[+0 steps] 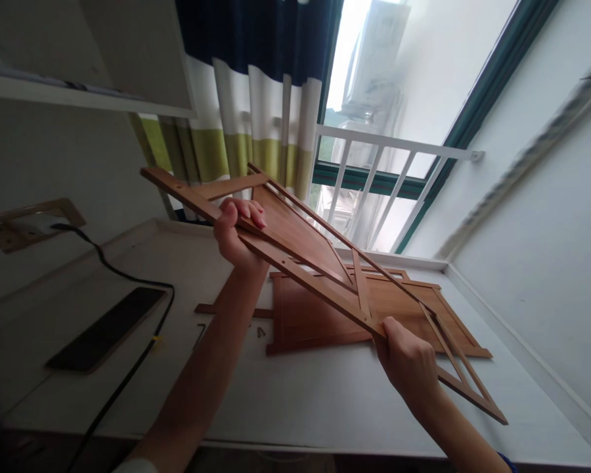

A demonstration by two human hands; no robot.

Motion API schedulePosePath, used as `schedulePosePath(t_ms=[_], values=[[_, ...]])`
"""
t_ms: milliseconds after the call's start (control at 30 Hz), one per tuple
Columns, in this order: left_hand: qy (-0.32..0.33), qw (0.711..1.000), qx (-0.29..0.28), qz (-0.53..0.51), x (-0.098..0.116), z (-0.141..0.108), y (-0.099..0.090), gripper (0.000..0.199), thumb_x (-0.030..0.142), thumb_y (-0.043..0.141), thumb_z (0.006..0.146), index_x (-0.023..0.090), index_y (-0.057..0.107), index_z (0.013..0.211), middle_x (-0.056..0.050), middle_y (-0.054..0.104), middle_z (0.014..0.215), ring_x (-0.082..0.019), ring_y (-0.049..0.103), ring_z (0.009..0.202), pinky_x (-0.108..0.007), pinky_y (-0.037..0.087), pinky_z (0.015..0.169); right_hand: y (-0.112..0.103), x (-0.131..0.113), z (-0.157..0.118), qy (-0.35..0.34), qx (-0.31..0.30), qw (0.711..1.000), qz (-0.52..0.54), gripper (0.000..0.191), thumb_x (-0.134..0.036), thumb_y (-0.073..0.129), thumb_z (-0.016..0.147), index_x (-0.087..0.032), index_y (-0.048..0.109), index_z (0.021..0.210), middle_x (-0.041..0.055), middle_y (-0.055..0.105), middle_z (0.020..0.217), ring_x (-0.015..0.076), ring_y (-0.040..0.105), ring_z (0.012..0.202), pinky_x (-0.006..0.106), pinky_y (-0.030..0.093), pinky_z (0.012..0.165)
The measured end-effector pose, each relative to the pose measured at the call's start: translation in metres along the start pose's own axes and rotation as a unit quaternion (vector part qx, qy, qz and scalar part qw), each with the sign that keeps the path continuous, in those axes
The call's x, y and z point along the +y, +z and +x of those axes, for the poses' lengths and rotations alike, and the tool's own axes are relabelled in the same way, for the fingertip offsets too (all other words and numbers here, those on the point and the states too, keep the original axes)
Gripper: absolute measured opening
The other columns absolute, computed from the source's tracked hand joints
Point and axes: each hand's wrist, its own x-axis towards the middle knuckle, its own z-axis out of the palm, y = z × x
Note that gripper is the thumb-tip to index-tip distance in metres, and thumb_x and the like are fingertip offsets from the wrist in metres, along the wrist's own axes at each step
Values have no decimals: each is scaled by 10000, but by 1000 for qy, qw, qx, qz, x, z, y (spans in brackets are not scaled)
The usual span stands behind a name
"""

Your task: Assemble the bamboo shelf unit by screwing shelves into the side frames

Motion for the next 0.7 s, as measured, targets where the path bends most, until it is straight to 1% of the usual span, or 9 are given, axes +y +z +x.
schedulePosePath(t_ms=[133,200,300,367,467,533,600,700], values=[[73,997,-33,24,10,15,5,247,322,431,744,194,423,534,49,334,435,-81,319,390,-266,373,567,-4,-7,5,6,10,1000,20,344,-344,330,909,-175,394,616,-48,371,461,77,385,392,204,242,435],[90,994,-47,46,13,21,3,276,366,419,753,201,410,532,51,310,433,-82,285,375,-281,374,576,-5,-10,5,13,14,999,26,325,-338,350,902,-175,405,625,-49,376,467,79,385,397,204,245,441],[86,989,-76,90,16,27,-7,305,421,430,736,202,385,529,54,290,449,-77,252,365,-276,335,520,-4,-11,4,12,17,999,37,310,-330,365,896,-173,415,634,-47,387,473,80,385,407,206,246,449],[103,981,-100,128,17,28,-18,329,442,446,717,199,363,512,56,272,453,-73,237,368,-271,298,488,-2,-12,3,6,22,999,42,313,-325,363,897,-172,416,629,-45,391,474,79,384,407,208,239,447],[122,967,-138,175,17,30,-35,345,436,497,689,195,345,494,56,257,438,-78,239,393,-268,264,474,3,-11,-1,-1,32,998,45,312,-316,365,897,-172,418,625,-42,396,477,79,390,409,213,232,444],[119,961,-170,180,16,33,-42,345,413,535,677,192,338,497,55,258,441,-82,250,411,-265,249,468,8,-9,-2,-1,36,998,48,313,-318,363,899,-172,419,628,-42,403,484,79,396,412,210,240,446],[114,956,-209,173,16,37,-43,356,396,552,676,190,323,498,53,264,455,-84,260,425,-266,250,470,13,-8,-2,3,39,998,47,315,-332,361,901,-172,426,638,-40,414,492,79,405,419,205,255,451],[107,945,-260,166,15,43,-37,372,389,554,687,188,305,497,46,276,474,-91,290,446,-273,274,488,18,-4,3,3,51,998,44,329,-348,347,906,-173,420,638,-39,414,491,79,415,419,201,268,448]])
